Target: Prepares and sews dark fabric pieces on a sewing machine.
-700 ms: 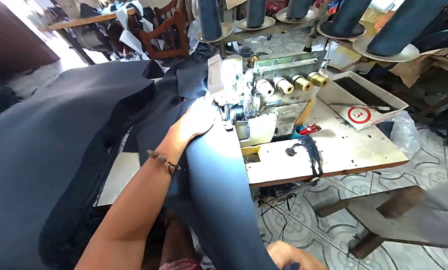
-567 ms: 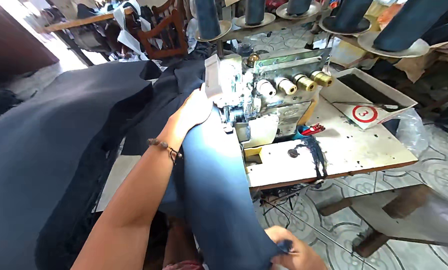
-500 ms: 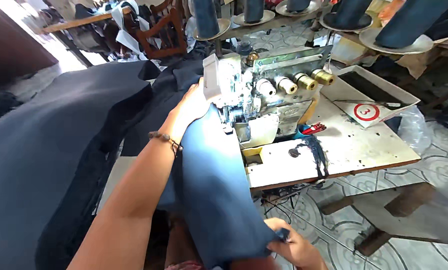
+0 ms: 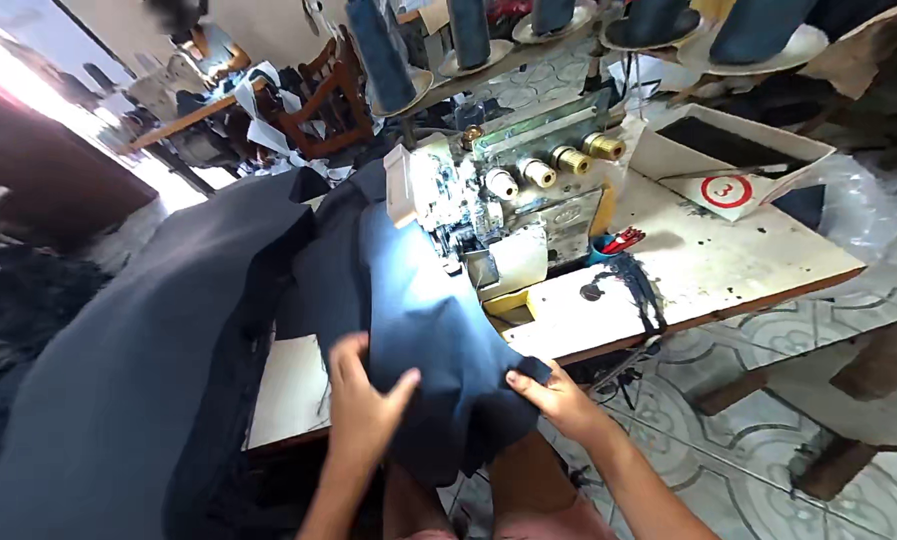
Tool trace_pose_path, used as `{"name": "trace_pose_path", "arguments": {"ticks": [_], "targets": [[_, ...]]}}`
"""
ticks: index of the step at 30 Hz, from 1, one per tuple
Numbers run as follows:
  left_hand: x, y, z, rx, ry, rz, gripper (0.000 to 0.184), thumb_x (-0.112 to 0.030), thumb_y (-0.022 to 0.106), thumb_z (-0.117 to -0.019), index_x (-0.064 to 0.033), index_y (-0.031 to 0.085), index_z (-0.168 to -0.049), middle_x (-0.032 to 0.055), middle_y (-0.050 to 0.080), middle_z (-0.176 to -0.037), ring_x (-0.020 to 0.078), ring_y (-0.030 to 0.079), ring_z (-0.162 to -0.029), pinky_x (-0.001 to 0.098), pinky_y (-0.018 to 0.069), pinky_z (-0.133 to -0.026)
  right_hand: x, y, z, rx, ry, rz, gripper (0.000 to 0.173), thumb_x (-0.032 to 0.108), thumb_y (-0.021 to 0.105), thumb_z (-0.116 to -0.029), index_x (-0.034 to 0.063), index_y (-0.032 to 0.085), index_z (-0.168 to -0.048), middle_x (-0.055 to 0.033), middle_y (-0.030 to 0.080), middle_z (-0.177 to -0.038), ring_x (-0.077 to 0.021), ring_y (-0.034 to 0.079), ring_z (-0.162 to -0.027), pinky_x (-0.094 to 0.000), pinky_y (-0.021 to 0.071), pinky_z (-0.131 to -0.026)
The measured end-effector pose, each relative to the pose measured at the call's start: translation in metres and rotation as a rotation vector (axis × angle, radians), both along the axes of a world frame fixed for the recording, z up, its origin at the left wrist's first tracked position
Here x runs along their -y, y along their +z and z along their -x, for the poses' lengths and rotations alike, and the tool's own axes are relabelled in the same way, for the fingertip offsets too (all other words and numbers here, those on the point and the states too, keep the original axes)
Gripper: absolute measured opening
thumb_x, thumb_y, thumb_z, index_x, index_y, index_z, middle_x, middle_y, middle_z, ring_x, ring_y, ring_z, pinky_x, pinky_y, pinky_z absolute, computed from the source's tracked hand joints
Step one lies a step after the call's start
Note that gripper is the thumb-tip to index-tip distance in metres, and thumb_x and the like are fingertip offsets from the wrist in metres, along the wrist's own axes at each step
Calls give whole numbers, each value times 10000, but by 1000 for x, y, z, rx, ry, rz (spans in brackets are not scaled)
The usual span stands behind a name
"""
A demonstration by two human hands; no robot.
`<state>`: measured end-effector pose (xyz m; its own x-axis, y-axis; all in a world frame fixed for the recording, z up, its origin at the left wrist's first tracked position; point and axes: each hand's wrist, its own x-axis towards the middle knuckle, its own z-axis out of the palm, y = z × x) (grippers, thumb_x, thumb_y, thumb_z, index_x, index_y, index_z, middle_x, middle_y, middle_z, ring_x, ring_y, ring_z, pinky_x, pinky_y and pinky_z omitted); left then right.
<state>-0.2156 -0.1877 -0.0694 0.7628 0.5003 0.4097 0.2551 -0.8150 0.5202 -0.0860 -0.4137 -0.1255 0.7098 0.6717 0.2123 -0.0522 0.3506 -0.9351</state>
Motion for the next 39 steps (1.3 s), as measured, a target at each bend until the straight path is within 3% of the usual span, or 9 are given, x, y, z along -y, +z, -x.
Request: {"name": "trace_pose_path", "arguments": {"ticks": [4, 9, 16, 24, 28, 31, 34, 36, 39], "targets": [[7, -44, 51, -13, 58, -169, 324, -259, 711, -881, 65, 703, -879, 213, 631, -991, 322, 635, -924, 450, 551, -802, -3, 0, -10, 74, 71, 25, 151, 74, 529, -1004, 85, 653, -1090, 132, 702, -966, 64, 654, -927, -192, 559, -889], [-40, 37, 25, -330, 17, -13, 341, -230, 595, -1019, 60, 708, -1158, 253, 723, -1089, 413, 702, -1046, 655, 515, -935, -24, 14, -8, -223, 60, -73, 142, 82, 504, -1013, 99, 624, -1088, 63, 732, -898, -32, 701, -802, -233, 601, -754], [-87, 137, -103, -461, 119, -287, 398, -349, 556, -1061, -5, 680, -1218, 325, 660, -1156, 551, 619, -1109, 760, 458, -875, -86, 52, -4, -588, -1, -239, 266, 164, 335, -1113, 46, 555, -1021, -12, 621, -685, -64, 565, -534, -209, 491, -509], [-103, 137, -234, -264, 41, -39, 396, -176, 412, -1108, 40, 484, -1433, 307, 627, -1277, 438, 656, -1149, 603, 494, -1003, -82, 40, -12, 93, 86, -12, 320, 69, 365, -1065, 2, 671, -997, 60, 637, -713, 7, 598, -607, -169, 527, -583], [-127, 108, -163, -368, -288, -188, 652, -257, 450, -1084, -83, 146, -1634, 303, 609, -1319, 443, 665, -1141, 660, 520, -946, -43, 14, -39, 583, -286, 202, 210, 81, 547, -987, 7, 743, -966, -40, 712, -835, -1, 636, -723, -150, 537, -696], [-61, 101, -41, -893, -192, -236, 918, -551, 683, -928, -25, 325, -1589, 365, 667, -1099, 541, 678, -948, 723, 522, -804, -31, 2, -55, 662, -453, 183, 157, 104, 605, -949, 3, 723, -932, -37, 687, -806, 32, 571, -674, -100, 476, -640], [-26, 67, -8, -1386, -106, -37, 1410, -559, 908, -694, -31, 12, -1645, 437, 111, -1603, 653, 428, -1318, 682, 472, -998, -39, -3, -54, 704, -499, 172, 150, 147, 617, -946, 43, 713, -899, -5, 676, -792, 28, 575, -690, -93, 474, -651], [-68, 59, -38, -1302, -138, -61, 1407, -476, 969, -630, -9, 108, -1640, 423, 17, -1625, 675, 318, -1385, 729, 416, -1042, -43, -6, -50, 765, -545, 223, 163, 195, 617, -948, 88, 721, -881, 18, 668, -767, -4, 586, -701, -143, 483, -675], [-151, 71, -141, -1279, -143, -183, 855, -451, 895, -766, 93, 584, -1347, 393, 521, -1380, 553, 529, -1267, 708, 401, -1042, -41, -10, -50, 807, -612, 239, 180, 223, 610, -951, 99, 709, -865, 17, 635, -719, -20, 572, -678, -146, 468, -666]]}}
